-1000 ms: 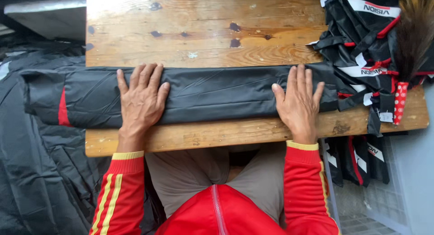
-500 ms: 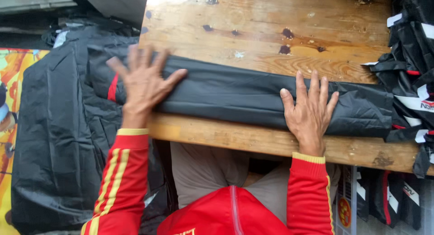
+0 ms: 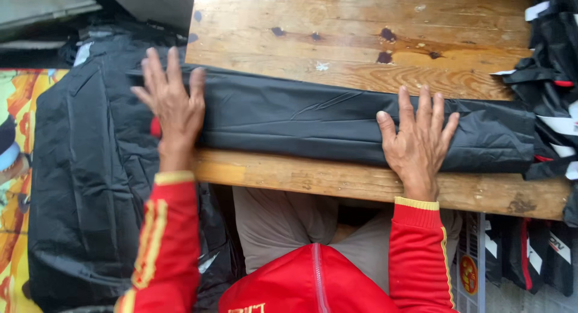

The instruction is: The person folds a black and red textile item on a wooden table, smoothing it out with their hands before rolling it up and securing it into its own pouch.

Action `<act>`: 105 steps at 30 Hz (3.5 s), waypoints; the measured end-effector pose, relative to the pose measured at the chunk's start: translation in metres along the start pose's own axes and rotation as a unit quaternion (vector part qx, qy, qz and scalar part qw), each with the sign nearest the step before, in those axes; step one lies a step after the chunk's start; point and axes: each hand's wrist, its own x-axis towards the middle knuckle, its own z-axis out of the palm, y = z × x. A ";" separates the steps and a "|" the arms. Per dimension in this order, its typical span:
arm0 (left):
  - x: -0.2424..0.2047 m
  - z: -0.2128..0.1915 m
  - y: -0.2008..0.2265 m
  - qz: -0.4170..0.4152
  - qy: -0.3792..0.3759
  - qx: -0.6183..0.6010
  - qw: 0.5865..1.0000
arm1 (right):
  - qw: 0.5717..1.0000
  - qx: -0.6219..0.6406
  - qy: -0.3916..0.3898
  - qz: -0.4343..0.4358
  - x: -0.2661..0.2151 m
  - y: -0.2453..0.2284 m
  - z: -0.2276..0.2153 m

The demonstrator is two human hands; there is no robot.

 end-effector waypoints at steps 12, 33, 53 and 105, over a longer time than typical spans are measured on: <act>-0.075 0.015 0.117 0.300 -0.061 0.011 0.952 | 1.000 0.018 -0.025 0.005 -0.001 0.000 -0.003; -0.018 -0.050 -0.015 -0.183 -0.269 -0.297 0.898 | 1.000 0.009 0.026 -0.013 -0.005 -0.002 0.001; -0.069 0.010 0.086 0.322 -0.024 0.010 0.946 | 0.999 0.043 -0.019 0.011 -0.005 0.001 0.000; -0.025 0.037 0.126 0.305 0.021 -0.107 0.946 | 0.995 0.050 -0.076 0.047 -0.020 0.103 -0.021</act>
